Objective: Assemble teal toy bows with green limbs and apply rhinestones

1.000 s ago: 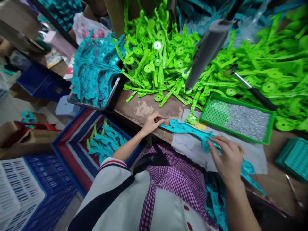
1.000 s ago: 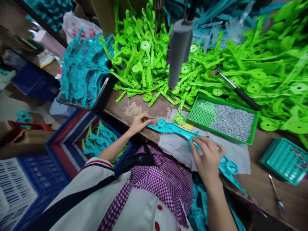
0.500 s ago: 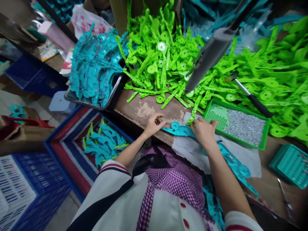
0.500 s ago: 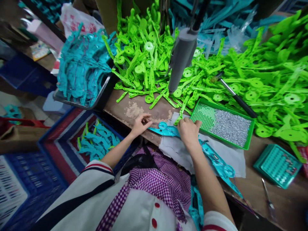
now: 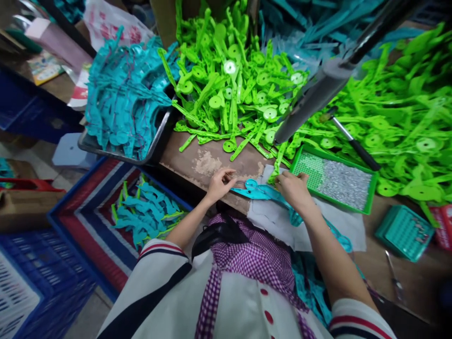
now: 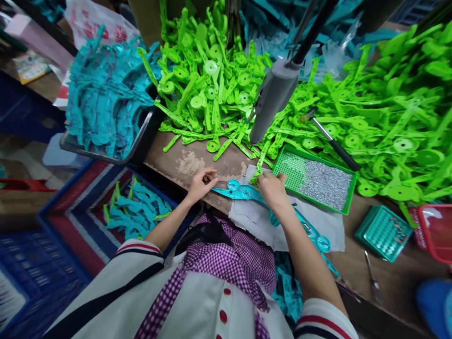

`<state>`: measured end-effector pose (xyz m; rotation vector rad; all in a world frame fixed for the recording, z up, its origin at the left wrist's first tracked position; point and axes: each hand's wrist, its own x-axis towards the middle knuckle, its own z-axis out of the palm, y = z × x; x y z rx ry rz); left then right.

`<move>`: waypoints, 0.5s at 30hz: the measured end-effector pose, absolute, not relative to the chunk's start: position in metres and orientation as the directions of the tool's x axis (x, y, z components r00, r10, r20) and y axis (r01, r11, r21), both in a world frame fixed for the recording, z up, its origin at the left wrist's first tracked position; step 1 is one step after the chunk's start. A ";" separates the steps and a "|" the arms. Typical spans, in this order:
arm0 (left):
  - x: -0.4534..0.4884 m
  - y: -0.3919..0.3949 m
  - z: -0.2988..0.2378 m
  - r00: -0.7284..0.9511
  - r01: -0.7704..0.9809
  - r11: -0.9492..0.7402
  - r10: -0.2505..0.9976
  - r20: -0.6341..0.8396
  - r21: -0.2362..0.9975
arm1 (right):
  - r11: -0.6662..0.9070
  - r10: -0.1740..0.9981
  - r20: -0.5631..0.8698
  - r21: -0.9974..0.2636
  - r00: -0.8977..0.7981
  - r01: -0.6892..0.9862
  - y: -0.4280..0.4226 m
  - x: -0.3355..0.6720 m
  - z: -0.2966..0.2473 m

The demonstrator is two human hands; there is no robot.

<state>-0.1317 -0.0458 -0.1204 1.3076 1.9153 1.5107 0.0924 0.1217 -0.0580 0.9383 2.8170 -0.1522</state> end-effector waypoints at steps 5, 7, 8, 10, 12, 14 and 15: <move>-0.132 -0.045 -0.124 -0.505 0.444 0.015 0.830 0.237 0.896 | 0.841 0.522 -0.274 0.007 -0.808 0.541 0.128 0.083 -0.047; -0.132 -0.045 -0.124 -0.510 0.444 0.026 0.829 0.229 0.895 | 0.861 0.489 -0.231 -0.023 -0.841 0.507 0.129 0.085 -0.043; -0.132 -0.045 -0.124 -0.514 0.444 0.030 0.827 0.227 0.896 | 0.866 0.483 -0.174 -0.053 -0.858 0.498 0.129 0.088 -0.042; -0.131 -0.045 -0.122 -0.518 0.444 0.042 0.827 0.218 0.895 | 0.847 0.519 0.006 -0.133 -0.855 0.514 0.131 0.101 -0.040; -0.131 -0.045 -0.121 -0.518 0.446 0.059 0.831 0.203 0.893 | 0.767 0.637 0.180 -0.239 -0.749 0.595 0.135 0.119 -0.042; -0.130 -0.045 -0.120 -0.515 0.450 0.069 0.835 0.195 0.890 | 0.590 0.808 0.246 -0.341 -0.536 0.732 0.144 0.137 -0.047; -0.129 -0.045 -0.119 -0.512 0.455 0.071 0.836 0.195 0.888 | 0.478 0.878 0.247 -0.381 -0.411 0.791 0.149 0.143 -0.049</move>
